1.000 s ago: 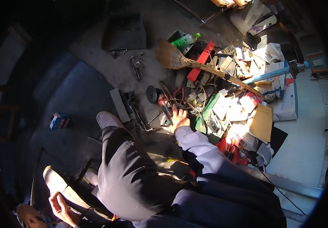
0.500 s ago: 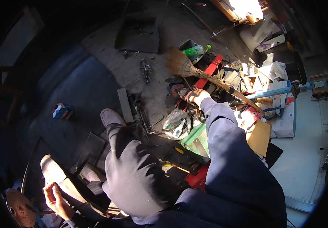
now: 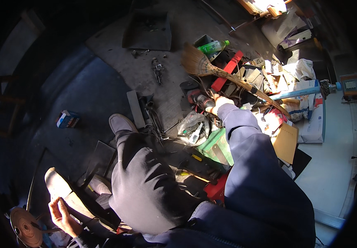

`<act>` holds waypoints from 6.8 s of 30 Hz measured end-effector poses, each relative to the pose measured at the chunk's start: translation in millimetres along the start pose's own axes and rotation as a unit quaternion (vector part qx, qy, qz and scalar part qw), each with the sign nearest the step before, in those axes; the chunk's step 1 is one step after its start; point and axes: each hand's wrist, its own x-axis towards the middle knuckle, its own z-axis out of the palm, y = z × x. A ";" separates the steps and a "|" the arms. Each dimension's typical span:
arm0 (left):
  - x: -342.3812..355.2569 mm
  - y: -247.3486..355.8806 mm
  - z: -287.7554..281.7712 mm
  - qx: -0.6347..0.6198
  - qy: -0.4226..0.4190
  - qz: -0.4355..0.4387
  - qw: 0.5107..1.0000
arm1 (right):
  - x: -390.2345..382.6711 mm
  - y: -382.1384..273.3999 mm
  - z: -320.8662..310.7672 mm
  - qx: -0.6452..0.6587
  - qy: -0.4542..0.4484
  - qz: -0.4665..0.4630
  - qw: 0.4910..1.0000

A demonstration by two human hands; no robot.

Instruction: The person sits on the floor and uses a hammer and a small metal tool to tap and adjust the sole of a shoe. They repeatedly reposition the shoe and the tool, striking the sole in several places.

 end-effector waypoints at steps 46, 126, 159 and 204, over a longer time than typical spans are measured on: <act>-1.8 7.1 5.8 -0.017 -0.002 0.004 1.000 | -54.6 -38.4 55.8 -0.146 0.090 -0.096 0.981; 4.1 12.9 -5.8 0.084 0.026 -0.023 0.996 | -215.5 -81.9 307.2 0.262 -0.025 -0.161 0.951; -5.1 43.3 36.1 -0.005 0.015 0.043 0.999 | -331.2 -137.6 -156.7 0.608 0.106 -0.473 0.629; -9.1 53.6 30.4 0.078 0.015 0.074 0.994 | -382.5 -326.0 -68.9 0.336 0.030 -0.687 0.644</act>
